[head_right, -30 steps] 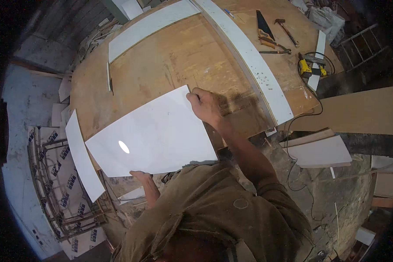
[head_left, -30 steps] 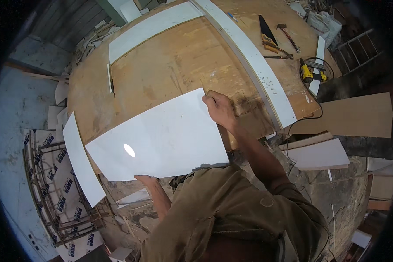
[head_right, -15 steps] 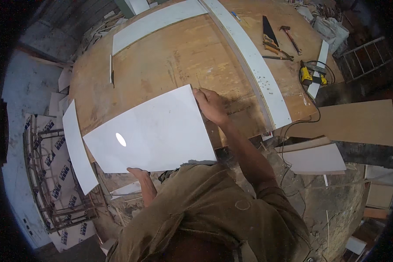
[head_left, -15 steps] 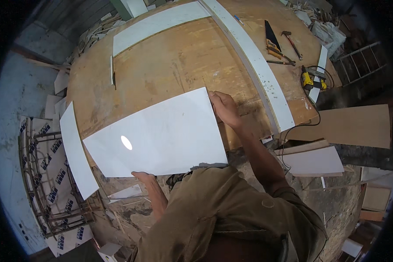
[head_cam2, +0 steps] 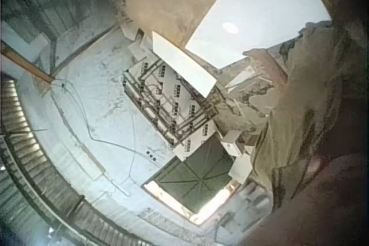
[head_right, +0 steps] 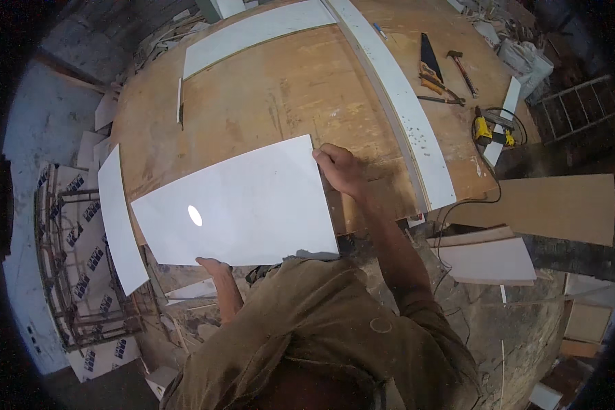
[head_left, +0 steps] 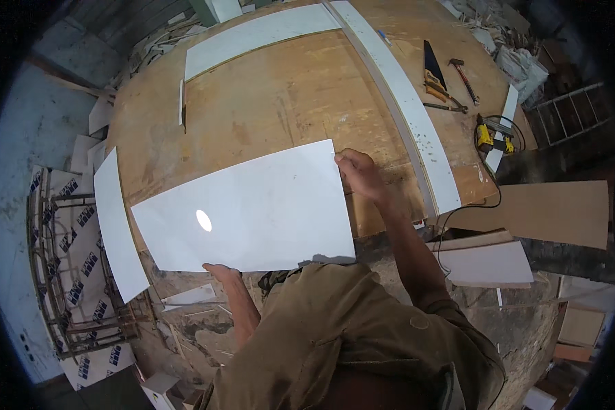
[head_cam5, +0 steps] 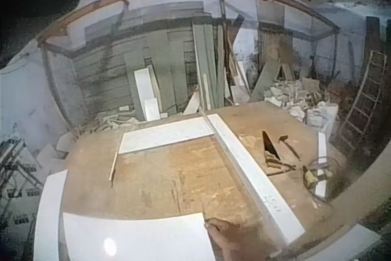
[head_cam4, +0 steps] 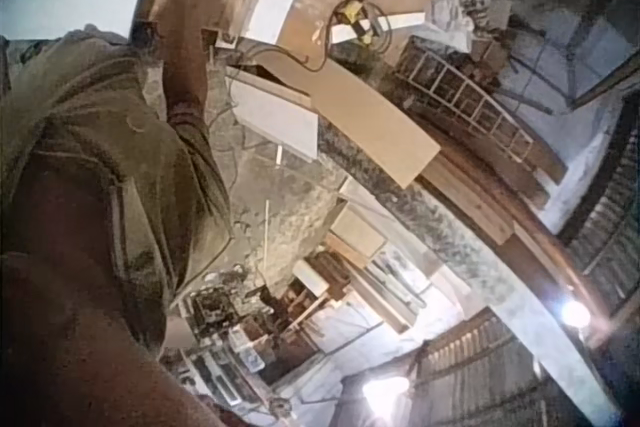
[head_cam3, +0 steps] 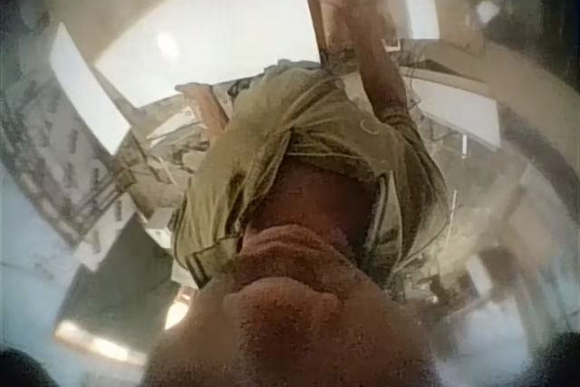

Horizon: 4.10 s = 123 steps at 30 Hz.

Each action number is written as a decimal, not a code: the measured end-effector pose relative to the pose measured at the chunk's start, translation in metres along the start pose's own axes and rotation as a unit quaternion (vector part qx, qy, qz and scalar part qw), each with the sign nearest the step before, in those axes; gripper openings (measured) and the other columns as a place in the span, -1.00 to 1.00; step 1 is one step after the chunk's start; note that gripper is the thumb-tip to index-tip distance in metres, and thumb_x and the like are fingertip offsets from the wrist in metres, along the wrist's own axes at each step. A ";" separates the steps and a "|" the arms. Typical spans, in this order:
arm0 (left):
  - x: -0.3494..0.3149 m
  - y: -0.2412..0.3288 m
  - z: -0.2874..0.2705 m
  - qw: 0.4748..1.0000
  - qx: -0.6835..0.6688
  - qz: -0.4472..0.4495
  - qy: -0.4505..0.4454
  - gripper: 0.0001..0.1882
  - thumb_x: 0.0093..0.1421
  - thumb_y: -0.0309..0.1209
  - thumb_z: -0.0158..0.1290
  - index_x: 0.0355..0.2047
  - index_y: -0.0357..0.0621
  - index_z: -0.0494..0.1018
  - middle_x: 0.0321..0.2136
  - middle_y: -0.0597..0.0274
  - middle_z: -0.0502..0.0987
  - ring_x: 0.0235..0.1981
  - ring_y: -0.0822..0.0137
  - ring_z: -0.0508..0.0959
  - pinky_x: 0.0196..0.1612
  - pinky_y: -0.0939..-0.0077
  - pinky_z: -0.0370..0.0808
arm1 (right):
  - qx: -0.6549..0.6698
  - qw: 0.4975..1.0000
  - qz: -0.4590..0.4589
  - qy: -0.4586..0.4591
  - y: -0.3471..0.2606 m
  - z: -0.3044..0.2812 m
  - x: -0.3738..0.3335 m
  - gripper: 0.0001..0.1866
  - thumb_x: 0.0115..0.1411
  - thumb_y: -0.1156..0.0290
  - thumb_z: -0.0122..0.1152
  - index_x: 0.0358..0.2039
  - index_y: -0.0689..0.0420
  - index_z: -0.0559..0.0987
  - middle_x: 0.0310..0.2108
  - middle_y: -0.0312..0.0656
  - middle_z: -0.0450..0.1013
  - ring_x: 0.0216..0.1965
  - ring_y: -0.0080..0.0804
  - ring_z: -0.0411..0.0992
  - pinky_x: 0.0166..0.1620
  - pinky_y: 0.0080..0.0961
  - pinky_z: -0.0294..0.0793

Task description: The person picks up and arranges white marble-patterned wood panels on a large wooden workbench, aligning them alongside a white guide rail and moving other pieces around the workshop floor.

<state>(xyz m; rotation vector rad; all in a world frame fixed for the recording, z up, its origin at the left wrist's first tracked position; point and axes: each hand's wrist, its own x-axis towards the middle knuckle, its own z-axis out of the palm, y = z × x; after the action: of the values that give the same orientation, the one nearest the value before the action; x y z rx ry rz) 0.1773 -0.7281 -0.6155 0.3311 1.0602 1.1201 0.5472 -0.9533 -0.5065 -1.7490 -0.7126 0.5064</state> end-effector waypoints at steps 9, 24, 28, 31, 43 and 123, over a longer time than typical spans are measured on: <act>0.043 -0.016 -0.074 0.974 0.048 0.068 0.210 -0.10 0.31 0.25 -0.15 0.18 -0.50 0.27 0.06 -0.05 0.47 -0.01 0.09 0.51 0.07 0.26 0.47 | 0.005 0.999 -0.013 0.051 0.008 0.029 0.002 -0.61 0.35 0.20 0.07 -0.30 0.34 0.60 -0.37 -0.12 0.55 -0.32 -0.40 0.47 -0.20 -0.47 0.45; 0.026 -0.042 -0.021 0.911 0.140 0.040 0.386 -0.04 0.22 0.28 -0.04 0.05 -0.62 0.34 0.01 -0.29 0.47 0.01 -0.05 0.51 0.05 0.13 0.42 | 0.056 0.988 0.140 -0.016 0.068 0.029 0.038 -0.53 0.43 0.17 -0.08 -0.07 0.42 0.51 -0.16 -0.02 0.52 -0.15 -0.27 0.48 -0.05 -0.36 0.46; 0.044 -0.068 -0.028 0.902 0.124 0.094 0.404 -0.14 0.23 0.23 -0.01 -0.15 -0.62 0.50 -0.22 -0.37 0.58 -0.16 -0.11 0.58 -0.08 0.10 0.45 | 0.026 0.979 0.198 -0.031 0.075 0.028 0.040 -0.50 0.44 0.16 -0.13 0.01 0.42 0.46 -0.08 -0.01 0.50 -0.12 -0.19 0.51 -0.02 -0.29 0.50; 0.037 -0.066 -0.020 0.914 0.067 0.126 0.379 -0.17 0.26 0.19 -0.02 -0.19 -0.62 0.50 -0.31 -0.36 0.59 -0.18 -0.17 0.59 -0.08 0.11 0.44 | 0.029 0.970 0.240 -0.040 0.078 0.031 0.039 -0.47 0.43 0.09 -0.07 0.07 0.36 0.46 -0.04 -0.09 0.50 -0.06 -0.27 0.49 0.00 -0.34 0.46; 0.051 -0.086 -0.103 0.838 0.489 0.029 0.241 -0.27 0.30 0.11 0.02 -0.06 -0.51 0.48 -0.44 -0.07 0.56 -0.35 0.07 0.53 -0.21 0.01 0.39 | -0.085 0.960 0.267 -0.020 0.092 0.063 0.051 -0.35 0.40 -0.04 -0.10 -0.02 0.42 0.54 -0.12 -0.02 0.56 -0.10 -0.26 0.52 -0.05 -0.32 0.50; -0.041 0.177 -0.677 0.834 0.431 -0.345 0.015 -0.53 0.33 -0.08 -0.07 0.11 -0.06 0.46 -0.08 0.14 0.56 -0.11 0.14 0.56 -0.07 0.19 0.50 | -0.265 0.642 -0.114 -0.711 0.000 0.816 -0.258 -0.56 0.27 0.12 0.17 0.05 0.10 0.55 -0.15 -0.03 0.57 -0.12 -0.20 0.56 -0.06 -0.31 0.51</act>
<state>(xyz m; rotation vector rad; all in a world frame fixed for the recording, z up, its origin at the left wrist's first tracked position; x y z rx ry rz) -0.4814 -0.8667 -0.8114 0.5721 1.5132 -0.0579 -0.1755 -0.5595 -0.7421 -1.3978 -2.3425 1.6673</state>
